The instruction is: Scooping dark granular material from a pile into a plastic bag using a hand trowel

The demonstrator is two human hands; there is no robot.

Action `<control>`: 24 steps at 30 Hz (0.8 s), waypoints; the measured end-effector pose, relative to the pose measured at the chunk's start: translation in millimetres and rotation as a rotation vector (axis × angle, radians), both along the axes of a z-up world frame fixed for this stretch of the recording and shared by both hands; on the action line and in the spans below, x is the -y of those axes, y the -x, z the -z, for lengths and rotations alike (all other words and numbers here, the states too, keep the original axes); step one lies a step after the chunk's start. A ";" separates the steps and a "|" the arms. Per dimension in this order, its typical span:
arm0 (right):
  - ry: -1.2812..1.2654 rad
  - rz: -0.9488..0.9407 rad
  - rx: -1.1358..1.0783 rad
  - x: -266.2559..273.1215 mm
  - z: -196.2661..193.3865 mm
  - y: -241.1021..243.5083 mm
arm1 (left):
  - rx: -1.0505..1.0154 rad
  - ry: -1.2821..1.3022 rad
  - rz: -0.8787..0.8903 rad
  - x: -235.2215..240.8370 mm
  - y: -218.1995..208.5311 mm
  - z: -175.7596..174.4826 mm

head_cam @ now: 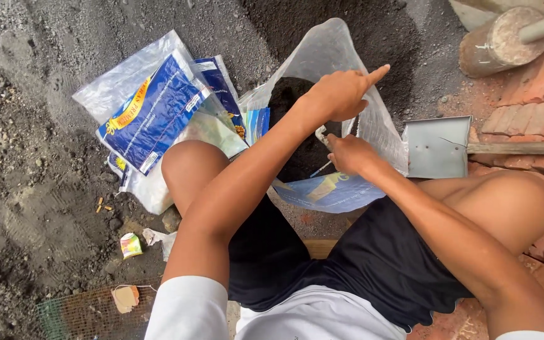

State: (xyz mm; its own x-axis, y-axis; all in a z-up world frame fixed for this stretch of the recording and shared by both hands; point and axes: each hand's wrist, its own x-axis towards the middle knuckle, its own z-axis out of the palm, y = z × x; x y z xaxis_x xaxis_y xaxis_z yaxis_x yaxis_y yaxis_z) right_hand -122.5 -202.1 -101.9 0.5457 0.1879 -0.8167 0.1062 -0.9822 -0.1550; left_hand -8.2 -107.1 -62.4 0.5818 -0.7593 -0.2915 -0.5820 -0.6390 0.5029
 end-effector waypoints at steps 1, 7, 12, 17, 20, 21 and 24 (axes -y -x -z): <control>0.006 0.007 0.002 6.3 -4.2 0.9 | 0.002 0.006 0.007 9.9 -4.5 20.2; -0.004 -0.038 0.044 15.8 -29.2 -17.3 | 0.274 0.193 -0.155 34.2 -10.4 37.1; 0.117 0.214 0.149 8.7 -25.8 -27.9 | 0.228 0.137 -0.140 23.6 -5.2 13.0; 0.166 0.179 -0.012 -16.7 -1.7 -28.1 | 0.608 0.198 -0.165 -33.9 -21.9 -33.6; 0.195 0.217 -0.095 -27.2 -29.4 -14.4 | 0.717 0.261 -0.281 -70.9 -25.6 -60.1; 0.183 0.219 -0.099 -30.2 -41.3 -11.5 | 0.731 0.276 -0.348 -82.4 -28.2 -66.6; 0.261 0.128 -0.194 -20.0 0.2 -0.7 | 0.640 0.065 -0.381 -112.9 -19.7 -67.0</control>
